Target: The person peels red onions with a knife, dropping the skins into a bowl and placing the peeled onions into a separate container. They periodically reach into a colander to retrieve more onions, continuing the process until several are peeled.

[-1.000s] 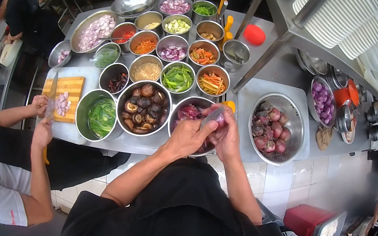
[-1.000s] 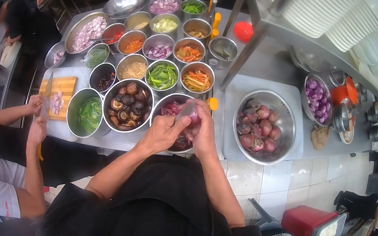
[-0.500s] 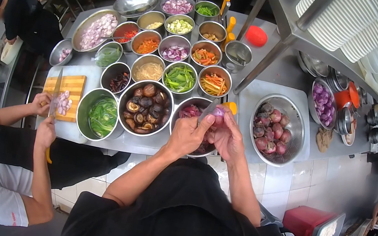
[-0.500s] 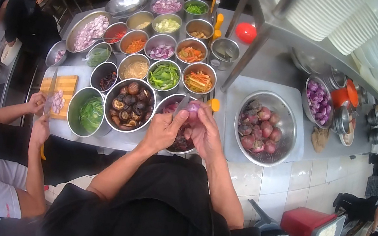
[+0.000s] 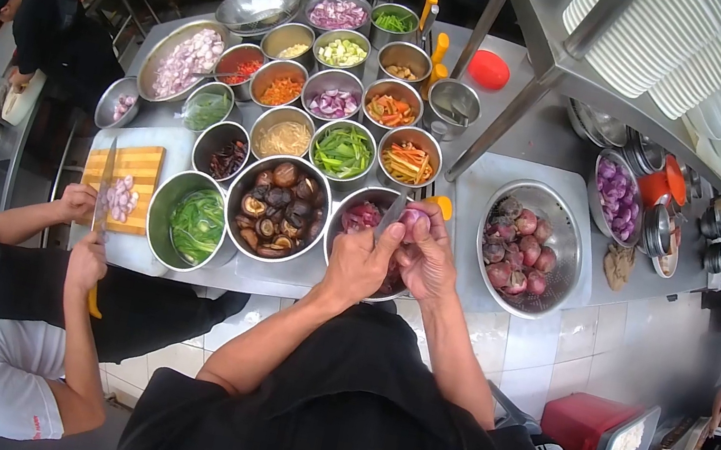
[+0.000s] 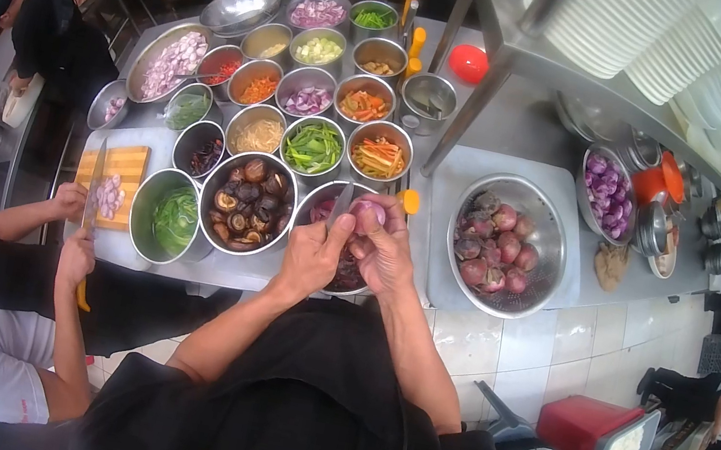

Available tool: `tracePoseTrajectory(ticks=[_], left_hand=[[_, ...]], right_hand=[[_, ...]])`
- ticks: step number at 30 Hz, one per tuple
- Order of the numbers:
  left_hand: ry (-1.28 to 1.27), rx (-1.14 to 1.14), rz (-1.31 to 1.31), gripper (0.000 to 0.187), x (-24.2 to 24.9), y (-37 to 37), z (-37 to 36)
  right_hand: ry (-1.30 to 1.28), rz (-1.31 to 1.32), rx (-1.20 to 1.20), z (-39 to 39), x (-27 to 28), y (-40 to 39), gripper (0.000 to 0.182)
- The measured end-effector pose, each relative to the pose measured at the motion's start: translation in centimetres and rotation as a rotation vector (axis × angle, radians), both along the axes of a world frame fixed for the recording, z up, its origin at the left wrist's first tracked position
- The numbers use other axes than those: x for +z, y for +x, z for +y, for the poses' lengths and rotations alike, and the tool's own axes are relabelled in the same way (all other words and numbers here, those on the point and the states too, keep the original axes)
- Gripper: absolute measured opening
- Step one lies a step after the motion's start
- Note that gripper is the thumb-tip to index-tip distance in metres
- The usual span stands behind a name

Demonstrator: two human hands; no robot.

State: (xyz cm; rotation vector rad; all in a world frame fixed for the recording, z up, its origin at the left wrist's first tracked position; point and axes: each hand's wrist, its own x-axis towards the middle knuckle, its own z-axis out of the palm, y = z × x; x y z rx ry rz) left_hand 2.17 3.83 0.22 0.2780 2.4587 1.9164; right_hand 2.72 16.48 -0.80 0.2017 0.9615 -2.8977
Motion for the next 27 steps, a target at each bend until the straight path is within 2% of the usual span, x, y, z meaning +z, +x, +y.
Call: tracePoseTrajectory(ticks=[5,11,13,16,19,20,22,23,26,27], left_hand=[[0.062,-0.106,0.016,0.043,2.2,1.2,-0.1],[0.208,-0.139,0.023,0.038,3.6,1.9,-0.7],[0.215,-0.147,0.032,0.038,3.7,1.8,-1.5],[0.069,-0.09,-0.042,0.043,1.9,1.1,-2.8],[-0.349,-0.048,-0.13,0.049,2.1,-0.4,-3.0],[-0.35,-0.063,-0.127,0.049,1.3,-0.5,-3.0],[-0.565,-0.023,0.022,0.048,-0.8,-0.9,-3.0],[-0.61,-0.027,-0.004,0.047,-0.8,-1.1,-2.9],[-0.677,-0.047,-0.037,0.051,1.1,-1.0,-2.0],[-0.68,-0.042,-0.067,0.058,1.7,-1.1,-1.6]], right_hand=[[0.012,-0.016,-0.04,0.4,-1.4,-0.2,0.03],[0.003,-0.057,-0.075,0.6,-1.1,-0.3,0.049],[-0.104,-0.158,-0.037,1.1,-0.9,-0.8,0.06],[-0.163,-0.152,0.015,1.9,-0.2,-0.8,0.067],[-0.18,-0.252,-0.031,2.3,0.0,-0.8,0.064],[-0.183,-0.25,-0.046,2.7,-0.1,-0.6,0.064],[-0.093,-0.282,-0.021,3.8,-0.5,-0.2,0.059],[-0.094,-0.278,-0.039,4.3,-0.3,0.0,0.059],[-0.021,-0.339,-0.209,6.1,0.3,1.2,0.041],[0.003,-0.306,-0.229,7.2,-0.1,1.6,0.035]])
